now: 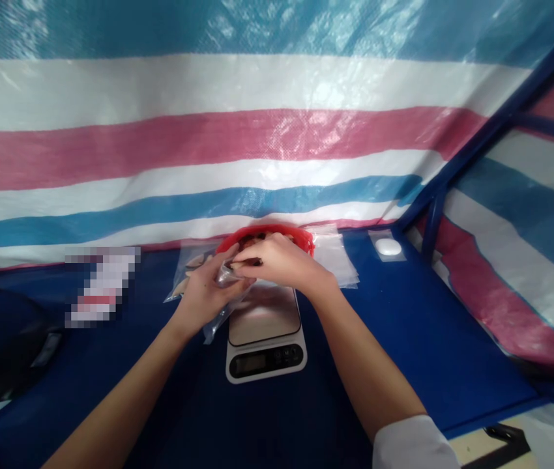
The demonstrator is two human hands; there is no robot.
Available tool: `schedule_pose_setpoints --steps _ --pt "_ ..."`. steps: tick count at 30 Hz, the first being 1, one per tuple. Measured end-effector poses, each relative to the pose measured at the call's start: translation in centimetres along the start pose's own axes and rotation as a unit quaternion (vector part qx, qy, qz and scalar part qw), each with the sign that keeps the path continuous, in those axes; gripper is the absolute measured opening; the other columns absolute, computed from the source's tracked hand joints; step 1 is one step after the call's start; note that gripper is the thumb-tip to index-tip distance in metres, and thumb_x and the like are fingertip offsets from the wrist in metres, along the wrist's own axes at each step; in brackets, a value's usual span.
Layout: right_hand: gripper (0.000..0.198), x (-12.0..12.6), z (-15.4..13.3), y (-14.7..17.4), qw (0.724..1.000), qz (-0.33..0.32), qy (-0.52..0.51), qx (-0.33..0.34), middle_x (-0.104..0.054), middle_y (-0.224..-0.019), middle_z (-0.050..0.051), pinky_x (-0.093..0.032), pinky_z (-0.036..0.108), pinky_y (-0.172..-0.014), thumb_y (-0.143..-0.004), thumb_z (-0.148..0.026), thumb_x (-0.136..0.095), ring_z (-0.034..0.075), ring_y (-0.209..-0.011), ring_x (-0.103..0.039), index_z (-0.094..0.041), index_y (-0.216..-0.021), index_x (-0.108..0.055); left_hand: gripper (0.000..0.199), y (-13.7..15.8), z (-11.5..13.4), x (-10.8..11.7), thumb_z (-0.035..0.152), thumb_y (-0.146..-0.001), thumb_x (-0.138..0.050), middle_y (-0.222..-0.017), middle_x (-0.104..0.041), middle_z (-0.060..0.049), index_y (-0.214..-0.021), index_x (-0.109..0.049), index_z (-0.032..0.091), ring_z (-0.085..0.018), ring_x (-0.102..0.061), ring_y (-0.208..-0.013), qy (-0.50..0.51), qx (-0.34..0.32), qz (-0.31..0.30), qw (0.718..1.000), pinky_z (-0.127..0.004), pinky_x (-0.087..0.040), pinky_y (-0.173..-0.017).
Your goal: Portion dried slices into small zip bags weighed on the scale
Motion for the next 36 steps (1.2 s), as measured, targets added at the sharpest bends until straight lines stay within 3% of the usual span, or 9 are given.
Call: schedule_pose_setpoints --steps 6,16,22,27,36 --pt "0.02 0.2 0.7 0.1 0.997 0.004 -0.081 0.002 -0.078 -0.098 0.001 -0.053 0.027 -0.08 -0.087 -0.027 -0.075 0.017 -0.086 -0.069 -0.028 -0.106 -0.081 0.074 -0.1 -0.2 0.1 0.051 -0.076 -0.08 -0.131 -0.07 -0.016 -0.139 -0.061 0.018 -0.034 -0.067 -0.12 0.011 0.001 0.0 1.0 -0.052 -0.052 -0.106" --pt "0.017 0.3 0.9 0.2 0.994 0.007 -0.105 -0.001 -0.078 -0.093 0.002 -0.053 0.026 -0.075 -0.087 -0.026 -0.076 0.014 -0.076 -0.068 -0.024 -0.102 -0.082 0.07 -0.1 -0.5 0.2 0.048 -0.075 -0.082 -0.132 -0.07 -0.013 -0.137 -0.063 0.021 -0.033 -0.067 -0.121 0.03 -0.004 0.006 1.0 -0.05 -0.054 -0.105" --pt "0.025 0.6 1.2 0.6 0.987 0.004 -0.16 -0.014 -0.08 -0.105 0.001 -0.058 0.029 -0.082 -0.087 -0.024 -0.075 0.018 -0.089 -0.074 -0.026 -0.112 -0.079 0.07 -0.2 -0.4 0.6 0.044 -0.075 -0.083 -0.133 -0.07 -0.012 -0.139 -0.062 0.022 -0.032 -0.067 -0.122 0.037 -0.009 0.018 0.999 -0.051 -0.052 -0.108" --pt "0.028 1.0 2.0 0.9 0.976 0.016 -0.216 -0.027 -0.08 -0.108 0.003 -0.061 0.035 -0.088 -0.086 -0.033 -0.077 0.021 -0.098 -0.076 -0.026 -0.113 -0.079 0.065 -0.3 0.0 0.9 0.041 -0.078 -0.082 -0.13 -0.071 -0.01 -0.138 -0.062 0.024 -0.029 -0.068 -0.119 0.054 -0.021 0.02 0.998 -0.049 -0.052 -0.108" --pt "0.021 1.7 3.9 1.1 0.987 0.044 -0.14 -0.061 -0.08 -0.104 0.003 -0.06 0.033 -0.081 -0.089 -0.029 -0.071 0.02 -0.089 -0.076 -0.027 -0.108 -0.08 0.064 -0.4 0.2 2.1 0.042 -0.08 -0.079 -0.127 -0.072 -0.011 -0.138 -0.061 0.022 -0.027 -0.07 -0.114 0.08 -0.024 0.041 0.996 -0.05 -0.051 -0.109"
Point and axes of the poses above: each hand's wrist, its own y-axis away from the middle knuckle, its own x-axis out of the back of the hand, z = x × y, the point moved 9 cm from there along -y, towards the middle knuckle
